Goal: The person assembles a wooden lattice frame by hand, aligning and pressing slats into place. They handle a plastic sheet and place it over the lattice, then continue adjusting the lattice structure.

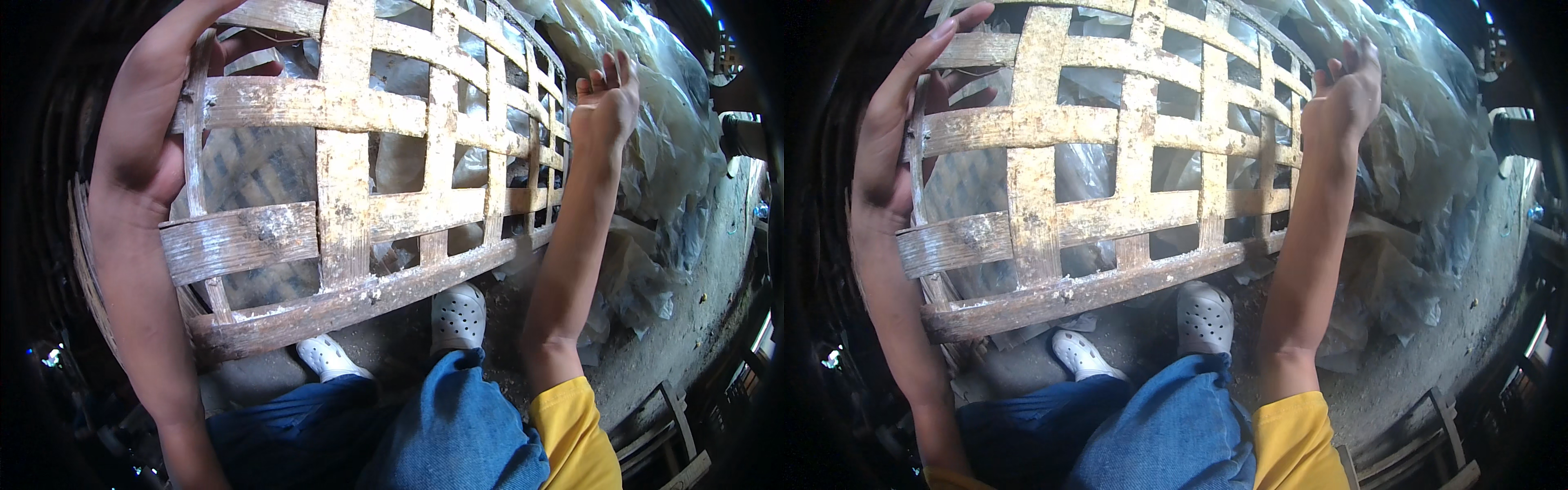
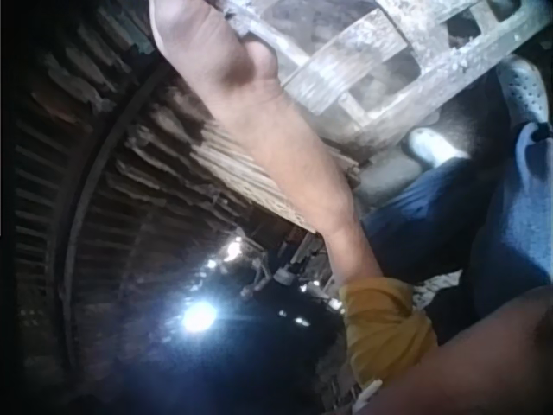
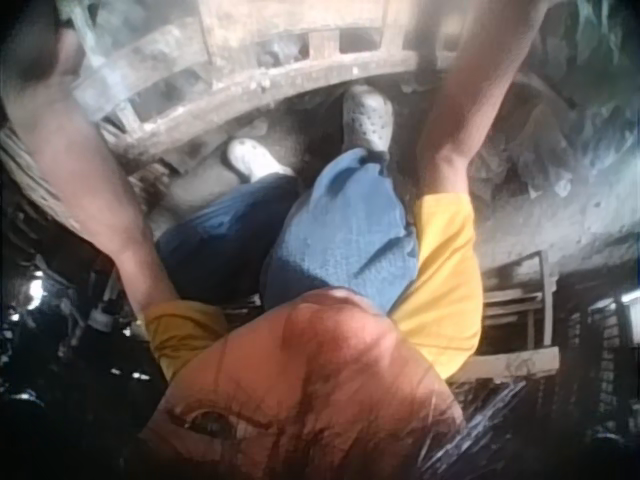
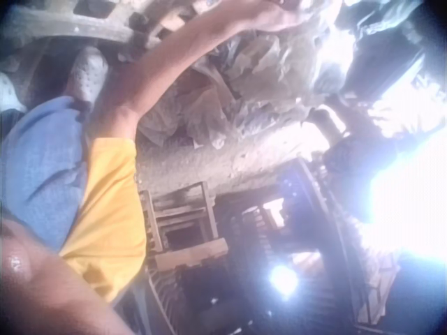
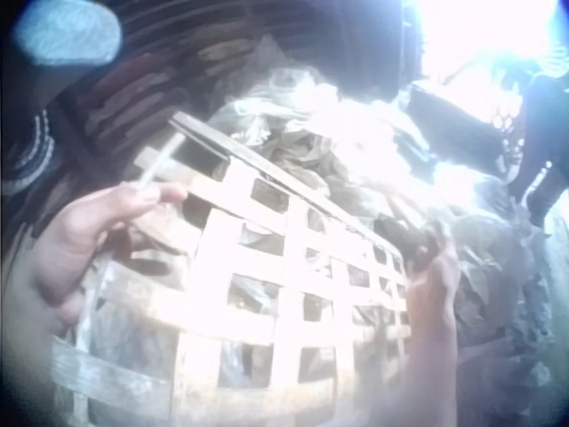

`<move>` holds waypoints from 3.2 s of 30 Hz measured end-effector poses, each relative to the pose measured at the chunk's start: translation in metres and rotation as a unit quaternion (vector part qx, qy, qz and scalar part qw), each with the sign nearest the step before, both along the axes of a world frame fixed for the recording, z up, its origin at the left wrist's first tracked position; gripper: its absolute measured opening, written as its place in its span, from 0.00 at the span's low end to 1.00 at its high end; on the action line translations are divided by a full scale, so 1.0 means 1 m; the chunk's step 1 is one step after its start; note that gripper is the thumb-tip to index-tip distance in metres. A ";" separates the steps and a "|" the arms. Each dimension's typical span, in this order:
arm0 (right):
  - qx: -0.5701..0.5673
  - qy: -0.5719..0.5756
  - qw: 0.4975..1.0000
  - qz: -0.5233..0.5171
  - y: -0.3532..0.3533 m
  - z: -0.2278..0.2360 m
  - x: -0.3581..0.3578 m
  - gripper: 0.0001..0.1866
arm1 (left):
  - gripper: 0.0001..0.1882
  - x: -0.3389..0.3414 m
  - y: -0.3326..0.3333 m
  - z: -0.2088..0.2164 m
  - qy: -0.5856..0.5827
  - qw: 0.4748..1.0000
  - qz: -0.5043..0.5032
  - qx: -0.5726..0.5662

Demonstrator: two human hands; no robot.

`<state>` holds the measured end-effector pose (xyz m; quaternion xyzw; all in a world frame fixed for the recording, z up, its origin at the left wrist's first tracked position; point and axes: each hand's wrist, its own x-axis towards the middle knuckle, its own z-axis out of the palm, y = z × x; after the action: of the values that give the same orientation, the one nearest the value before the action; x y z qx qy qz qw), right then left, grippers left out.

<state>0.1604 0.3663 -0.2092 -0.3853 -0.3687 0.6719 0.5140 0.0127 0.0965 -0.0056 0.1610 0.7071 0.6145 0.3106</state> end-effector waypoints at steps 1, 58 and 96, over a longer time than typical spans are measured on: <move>0.046 -0.051 0.997 0.029 -0.008 0.006 -0.002 0.20 | 0.25 -0.017 -0.010 -0.006 0.036 0.998 -0.033 -0.035; 0.190 -0.018 0.955 0.226 -0.050 0.021 -0.047 0.05 | 0.16 0.020 0.017 0.011 -0.033 0.997 0.064 -0.002; 0.431 -0.322 0.823 0.181 -0.127 0.051 -0.026 0.22 | 0.19 -0.005 0.001 -0.011 -0.082 0.991 -0.060 0.084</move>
<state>0.1344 0.2394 -0.1580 -0.2454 -0.8285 0.3627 0.3490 0.0078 0.0976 -0.0170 0.1776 0.6144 0.6628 0.3894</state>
